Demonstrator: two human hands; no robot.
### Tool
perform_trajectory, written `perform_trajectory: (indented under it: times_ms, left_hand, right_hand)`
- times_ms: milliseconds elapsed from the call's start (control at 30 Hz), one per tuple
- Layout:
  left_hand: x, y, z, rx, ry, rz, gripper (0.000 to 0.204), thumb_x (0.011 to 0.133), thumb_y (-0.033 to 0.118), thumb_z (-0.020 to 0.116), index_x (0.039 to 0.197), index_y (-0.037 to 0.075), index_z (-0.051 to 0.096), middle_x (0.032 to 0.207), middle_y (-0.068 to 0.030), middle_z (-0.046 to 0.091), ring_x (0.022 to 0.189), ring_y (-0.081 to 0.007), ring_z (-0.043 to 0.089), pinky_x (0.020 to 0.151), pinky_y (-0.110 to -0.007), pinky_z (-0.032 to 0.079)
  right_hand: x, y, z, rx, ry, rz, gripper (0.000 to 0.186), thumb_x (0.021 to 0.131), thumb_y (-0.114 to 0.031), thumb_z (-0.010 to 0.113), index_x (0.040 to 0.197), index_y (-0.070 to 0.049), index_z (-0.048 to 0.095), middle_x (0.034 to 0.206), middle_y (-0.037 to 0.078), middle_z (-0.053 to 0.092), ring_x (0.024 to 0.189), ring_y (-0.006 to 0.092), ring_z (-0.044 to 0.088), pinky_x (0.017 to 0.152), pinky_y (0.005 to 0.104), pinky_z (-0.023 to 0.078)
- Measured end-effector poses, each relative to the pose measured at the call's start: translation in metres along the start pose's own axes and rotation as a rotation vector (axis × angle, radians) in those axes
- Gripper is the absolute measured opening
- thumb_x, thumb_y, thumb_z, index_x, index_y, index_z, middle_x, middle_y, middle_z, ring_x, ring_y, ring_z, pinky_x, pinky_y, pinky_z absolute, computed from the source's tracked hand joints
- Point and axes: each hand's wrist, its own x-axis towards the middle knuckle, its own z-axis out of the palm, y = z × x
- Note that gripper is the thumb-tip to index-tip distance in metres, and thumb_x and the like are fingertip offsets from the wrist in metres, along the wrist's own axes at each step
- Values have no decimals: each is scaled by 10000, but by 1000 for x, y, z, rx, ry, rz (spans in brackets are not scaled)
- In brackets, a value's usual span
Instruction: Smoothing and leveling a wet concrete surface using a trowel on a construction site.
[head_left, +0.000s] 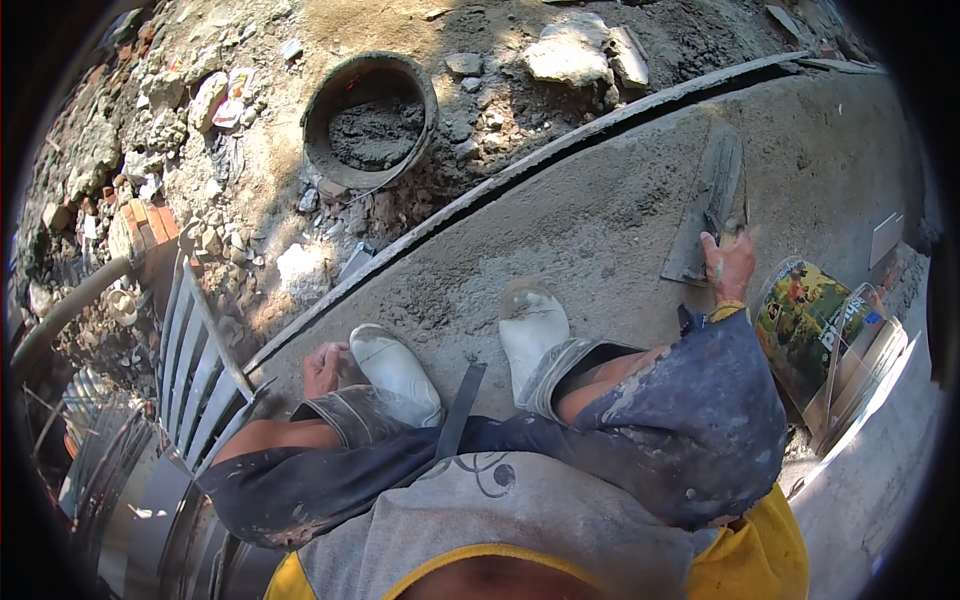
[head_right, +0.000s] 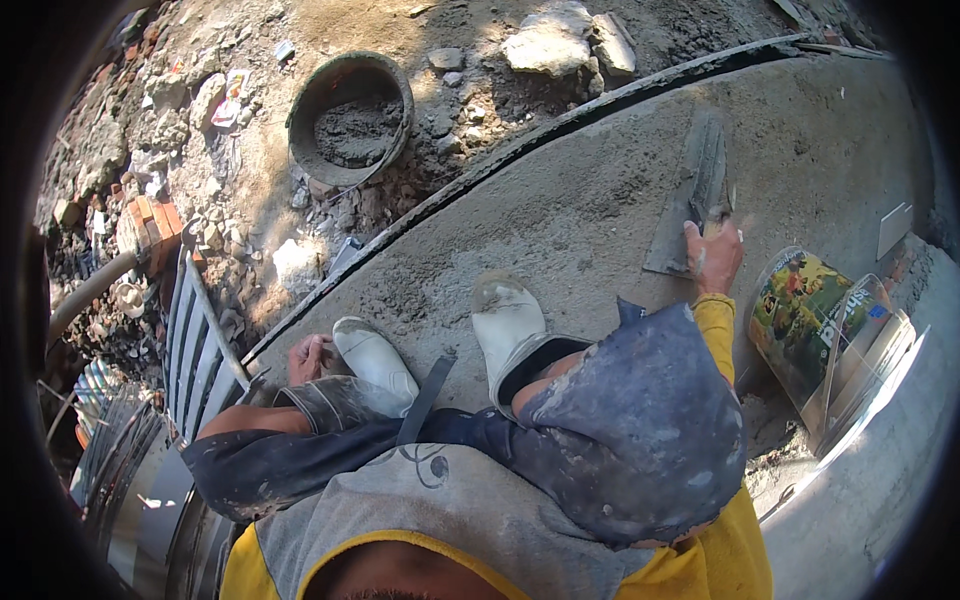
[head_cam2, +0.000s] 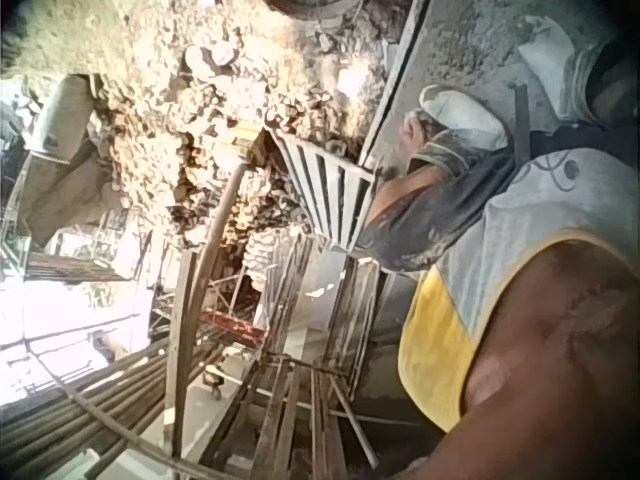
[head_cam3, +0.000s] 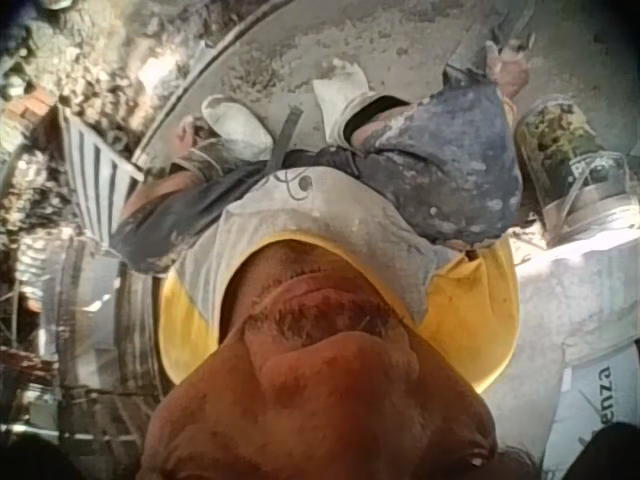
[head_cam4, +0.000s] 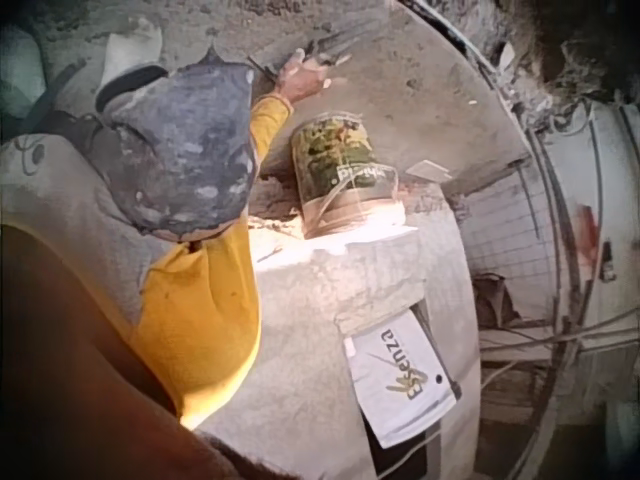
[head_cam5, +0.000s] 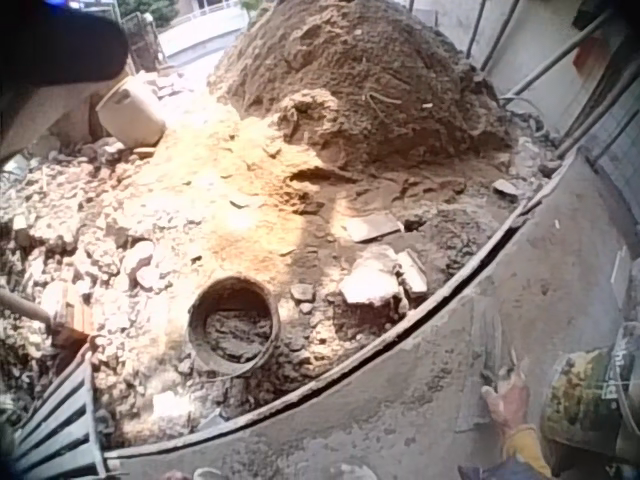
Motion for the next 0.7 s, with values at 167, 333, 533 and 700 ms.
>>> perform_trajectory:
  times_ms: [167, 333, 533, 700]
  left_hand:
    - [-7, 4, 3, -48, 4, -58, 371, 1015, 331, 541, 936, -4, 680, 722, -49, 636, 549, -128, 581, 533, -287, 442]
    - [-13, 21, 6, -44, 2, -152, 392, 1004, 359, 566, 927, -10, 675, 638, -38, 593, 541, -132, 583, 527, -283, 439]
    - [-31, 16, 3, -197, 72, -221, 379, 1013, 349, 560, 1048, -10, 679, 625, -41, 581, 560, -141, 599, 542, -275, 455]
    - [-55, 17, -27, -902, 77, -234, 472, 1032, 420, 488, 1341, 69, 553, 817, -71, 661, 830, -277, 685, 765, -452, 578]
  right_hand:
    - [3, -4, 3, -50, -47, -15, 433, 759, -241, 785, 1072, 21, 639, 979, 270, 677, 934, 461, 644, 828, 481, 502]
    - [4, 8, 7, 23, -103, 46, 440, 796, -204, 750, 1136, 23, 588, 1025, 265, 662, 978, 455, 635, 855, 459, 495]
    - [6, 20, 11, 29, -169, 117, 427, 813, -193, 732, 1147, 25, 578, 1026, 246, 652, 981, 442, 630, 871, 445, 488]
    - [4, -4, 3, 45, -136, 13, 405, 820, -178, 717, 1145, 26, 588, 1046, 251, 657, 1005, 438, 632, 882, 440, 489]
